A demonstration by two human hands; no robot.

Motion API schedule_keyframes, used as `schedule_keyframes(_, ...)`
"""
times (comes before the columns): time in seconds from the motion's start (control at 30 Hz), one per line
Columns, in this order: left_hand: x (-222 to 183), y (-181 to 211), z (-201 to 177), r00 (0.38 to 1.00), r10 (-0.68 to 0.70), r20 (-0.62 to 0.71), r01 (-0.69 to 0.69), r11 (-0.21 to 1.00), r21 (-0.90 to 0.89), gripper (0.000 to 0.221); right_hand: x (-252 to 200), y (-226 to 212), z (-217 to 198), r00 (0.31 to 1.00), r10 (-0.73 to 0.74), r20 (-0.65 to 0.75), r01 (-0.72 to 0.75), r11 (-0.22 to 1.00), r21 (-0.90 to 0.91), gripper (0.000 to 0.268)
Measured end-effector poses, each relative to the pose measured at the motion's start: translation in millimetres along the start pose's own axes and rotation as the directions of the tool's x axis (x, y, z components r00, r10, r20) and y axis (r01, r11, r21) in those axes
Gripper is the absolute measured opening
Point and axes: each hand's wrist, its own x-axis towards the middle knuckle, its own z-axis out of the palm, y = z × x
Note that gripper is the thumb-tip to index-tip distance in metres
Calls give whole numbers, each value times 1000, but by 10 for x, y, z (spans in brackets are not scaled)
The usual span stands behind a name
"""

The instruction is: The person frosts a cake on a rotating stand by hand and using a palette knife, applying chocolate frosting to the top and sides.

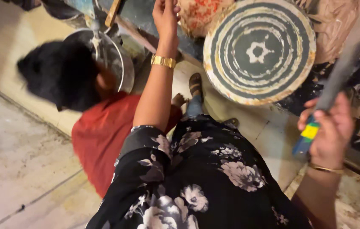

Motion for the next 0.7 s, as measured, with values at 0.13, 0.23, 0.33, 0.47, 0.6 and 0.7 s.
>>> schedule_keyframes(0.13, 591, -440, -150, 975, 216, -52, -174, 888, 425, 43, 283, -47, 620, 983, 160, -89, -143, 974, 175, 45)
schedule_keyframes(0.23, 781, -616, -242, 999, 7, 40, -23, 904, 427, 50, 418, 275, 1005, 975, 205, -80, -182, 956, 229, 32)
schedule_keyframes(0.33, 826, -533, -326, 926, -353, 134, 296, 900, 320, 54, 479, 559, 1281, 995, 90, -49, -92, 996, -23, 35)
schedule_keyframes(0.47, 934, -265, -150, 845, -473, 250, 362, 849, 384, 62, 458, 714, 1553, 984, 81, 158, -15, 925, -380, 26)
schedule_keyframes(0.6, 907, -65, -129, 826, -517, 225, 358, 789, 499, 62, 381, 854, 1632, 887, -197, 418, 453, 546, -705, 43)
schedule_keyframes(0.7, 1022, 8, -128, 786, -564, 252, 344, 739, 579, 60, 95, 1069, 1598, 963, -85, 254, 261, 515, -816, 43)
